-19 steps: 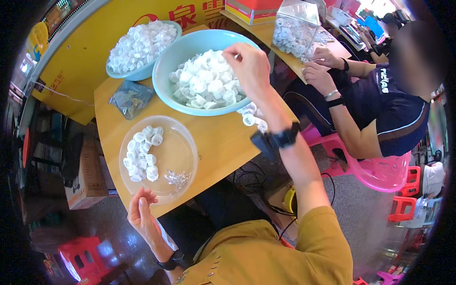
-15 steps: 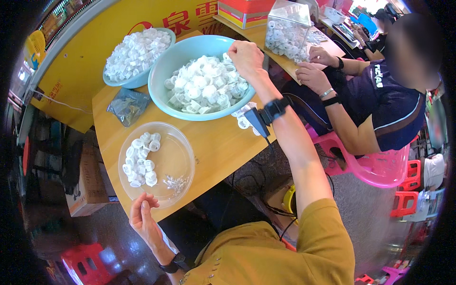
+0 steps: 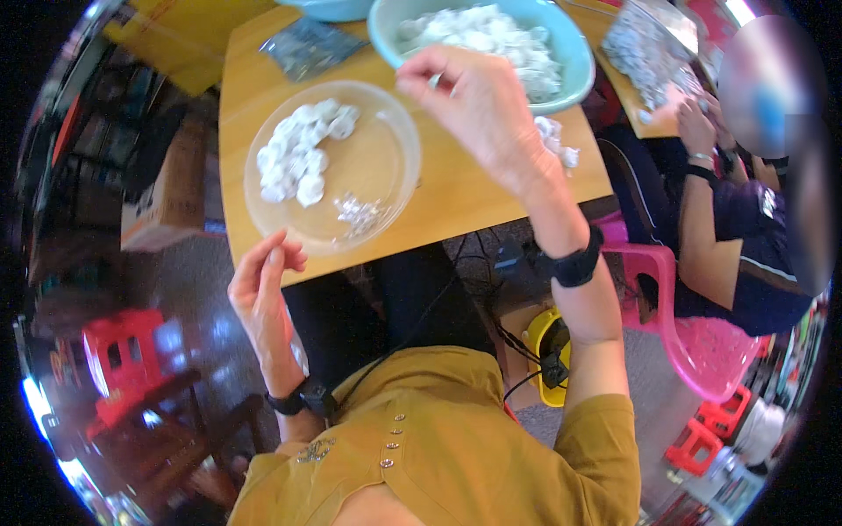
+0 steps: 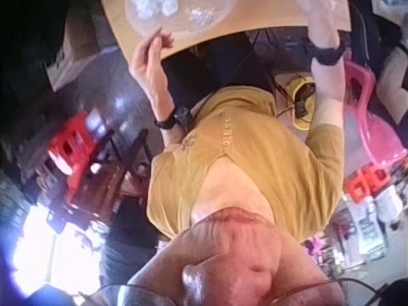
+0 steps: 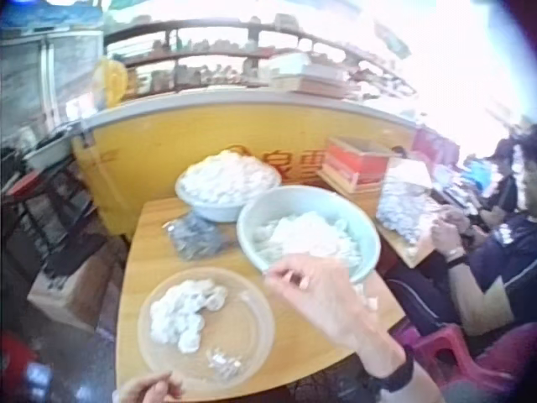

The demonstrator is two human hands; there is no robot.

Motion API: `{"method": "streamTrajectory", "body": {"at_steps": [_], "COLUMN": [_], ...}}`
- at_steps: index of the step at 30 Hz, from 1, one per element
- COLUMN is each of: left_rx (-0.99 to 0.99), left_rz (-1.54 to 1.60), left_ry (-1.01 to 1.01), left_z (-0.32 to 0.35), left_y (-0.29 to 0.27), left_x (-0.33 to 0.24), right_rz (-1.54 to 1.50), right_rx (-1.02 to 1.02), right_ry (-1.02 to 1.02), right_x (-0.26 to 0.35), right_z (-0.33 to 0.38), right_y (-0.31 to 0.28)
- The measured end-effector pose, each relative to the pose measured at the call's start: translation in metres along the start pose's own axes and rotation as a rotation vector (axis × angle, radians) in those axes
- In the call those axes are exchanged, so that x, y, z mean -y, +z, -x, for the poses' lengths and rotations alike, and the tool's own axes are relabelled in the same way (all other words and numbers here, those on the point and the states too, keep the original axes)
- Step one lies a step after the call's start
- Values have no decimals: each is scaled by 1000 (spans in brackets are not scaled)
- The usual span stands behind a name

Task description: Assembling small white plastic round components with metal clips at a table.

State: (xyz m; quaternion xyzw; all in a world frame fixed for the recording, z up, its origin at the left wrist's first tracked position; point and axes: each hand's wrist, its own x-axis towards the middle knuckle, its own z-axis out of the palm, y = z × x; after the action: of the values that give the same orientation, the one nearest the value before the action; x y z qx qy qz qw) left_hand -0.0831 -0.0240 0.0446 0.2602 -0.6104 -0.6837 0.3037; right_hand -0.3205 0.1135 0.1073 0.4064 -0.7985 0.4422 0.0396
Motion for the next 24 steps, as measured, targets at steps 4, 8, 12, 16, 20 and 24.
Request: {"method": "streamTrajectory", "body": {"at_steps": [4, 8, 12, 16, 20, 24], "left_rx": [4, 2, -1, 68, 71, 55], "left_rz": [34, 71, 52, 105, 87, 90], "left_ry": [-17, 11, -13, -36, -53, -56], "left_z": [11, 23, 29, 30, 28, 24], "left_y": [-8, -17, -20, -23, -22, -17], "left_x": [4, 5, 2, 1, 3, 5], "right_rz": [-75, 20, -66, -104, -190, -374], "right_rx": [238, 245, 313, 376, 433, 506], "right_ry": [-8, -86, 87, 160, 229, 363], "right_x": [9, 6, -1, -8, -15, -18], "right_z": [22, 25, 14, 12, 9, 6], "right_y": [67, 105, 122, 129, 132, 126]}}
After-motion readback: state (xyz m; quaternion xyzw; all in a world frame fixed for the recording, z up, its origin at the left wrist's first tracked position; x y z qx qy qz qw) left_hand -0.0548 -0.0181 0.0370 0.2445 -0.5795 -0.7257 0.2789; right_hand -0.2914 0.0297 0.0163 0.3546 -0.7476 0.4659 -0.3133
